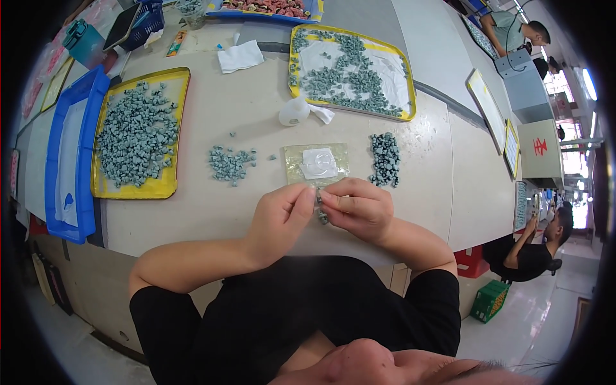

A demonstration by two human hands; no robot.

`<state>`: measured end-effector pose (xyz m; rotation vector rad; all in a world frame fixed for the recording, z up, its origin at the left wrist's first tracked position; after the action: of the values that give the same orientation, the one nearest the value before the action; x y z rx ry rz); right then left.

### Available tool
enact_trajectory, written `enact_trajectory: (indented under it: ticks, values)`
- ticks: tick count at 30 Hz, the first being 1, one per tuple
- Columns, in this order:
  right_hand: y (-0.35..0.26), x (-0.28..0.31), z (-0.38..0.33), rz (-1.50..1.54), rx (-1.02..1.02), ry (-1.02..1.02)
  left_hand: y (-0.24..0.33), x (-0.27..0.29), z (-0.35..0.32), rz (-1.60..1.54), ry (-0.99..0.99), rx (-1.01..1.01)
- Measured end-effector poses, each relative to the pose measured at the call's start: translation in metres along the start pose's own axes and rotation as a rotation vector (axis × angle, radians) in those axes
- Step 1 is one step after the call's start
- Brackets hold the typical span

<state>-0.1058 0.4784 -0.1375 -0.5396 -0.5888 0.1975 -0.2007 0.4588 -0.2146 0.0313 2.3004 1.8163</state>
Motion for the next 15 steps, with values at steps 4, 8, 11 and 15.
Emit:
enact_trajectory:
  ticks: [4, 8, 11, 15]
  values:
    - [0.002, -0.002, -0.002, 0.015, -0.045, 0.037, 0.015, 0.005, -0.008, 0.196, 0.091, -0.166]
    - [-0.011, -0.002, -0.003, -0.023, 0.034, 0.129, 0.03, 0.002, -0.018, 0.307, 0.194, -0.313]
    - [-0.017, -0.002, -0.007, -0.06, 0.093, 0.146, 0.037, 0.002, -0.021, 0.343, 0.274, -0.334]
    - [-0.017, 0.003, -0.007, -0.095, 0.128, 0.109, 0.034, -0.003, -0.015, 0.339, 0.266, -0.332]
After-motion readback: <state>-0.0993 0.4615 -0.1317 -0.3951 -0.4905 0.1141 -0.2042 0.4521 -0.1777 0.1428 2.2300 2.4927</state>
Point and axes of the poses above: each hand's wrist, its own z-axis towards the middle knuckle, its own x-axis out of the back of the hand, y = z × x, the point moved 10 cm from there along z, towards the middle knuckle, and after that the axes turned 7 degrees about x, right-handed, at the moved point
